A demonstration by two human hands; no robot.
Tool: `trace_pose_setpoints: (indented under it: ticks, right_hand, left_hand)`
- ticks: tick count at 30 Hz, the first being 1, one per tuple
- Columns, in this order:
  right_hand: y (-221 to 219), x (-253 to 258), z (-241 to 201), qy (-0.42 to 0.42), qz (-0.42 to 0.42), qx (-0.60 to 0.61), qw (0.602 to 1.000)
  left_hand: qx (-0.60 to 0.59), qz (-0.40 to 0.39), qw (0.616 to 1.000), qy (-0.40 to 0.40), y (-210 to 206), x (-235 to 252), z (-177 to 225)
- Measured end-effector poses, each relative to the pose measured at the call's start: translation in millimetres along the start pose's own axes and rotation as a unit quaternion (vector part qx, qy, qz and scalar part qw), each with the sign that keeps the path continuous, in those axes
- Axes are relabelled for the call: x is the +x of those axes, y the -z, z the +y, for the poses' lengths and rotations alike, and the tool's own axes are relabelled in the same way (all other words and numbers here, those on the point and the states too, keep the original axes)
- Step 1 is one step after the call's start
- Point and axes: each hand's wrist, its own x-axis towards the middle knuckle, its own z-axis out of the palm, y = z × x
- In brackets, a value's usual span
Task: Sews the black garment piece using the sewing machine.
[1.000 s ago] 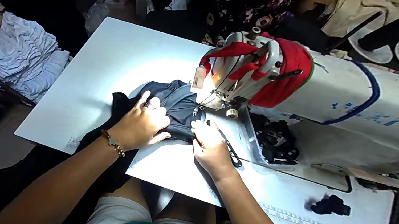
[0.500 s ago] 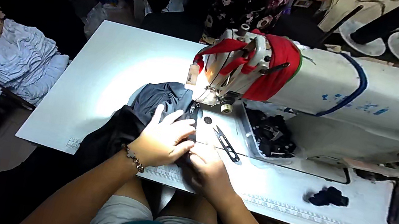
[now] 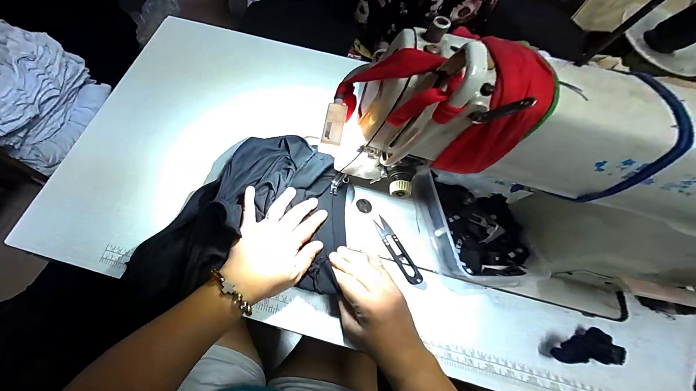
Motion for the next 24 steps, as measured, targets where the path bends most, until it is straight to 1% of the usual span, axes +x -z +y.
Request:
trace_pose_setpoints:
  ticks: [2,7,12,16,19,24]
  right_hand:
    - [-2,4,1,-0.008,0.002,0.0,1.0]
    - [-6,7,0,-0.022,0.006,-0.008,1.0]
    - [-8,18,0,-0.049,0.001,-0.01,0.999]
    - [-11,21,-1,-0.048,0.005,-0.022,0.999]
    - [-12,24,-3,-0.054,0.002,-0.036,0.998]
    - [-19,37,2,-0.078,0.01,-0.036,0.996]
  left_hand:
    - [-0.001,-0.012,1.0,0.006,3,5,-1]
    - [-0.013,-0.009,1.0,-0.001,1,14,-9]
    - [-0.018,-0.038,0.999,0.005,5,26,-16]
    - [-0.027,-0.065,0.997,0.016,10,31,-19]
    - [-0.027,-0.071,0.997,0.014,10,36,-23]
    - [-0.023,-0.102,0.994,0.014,15,55,-33]
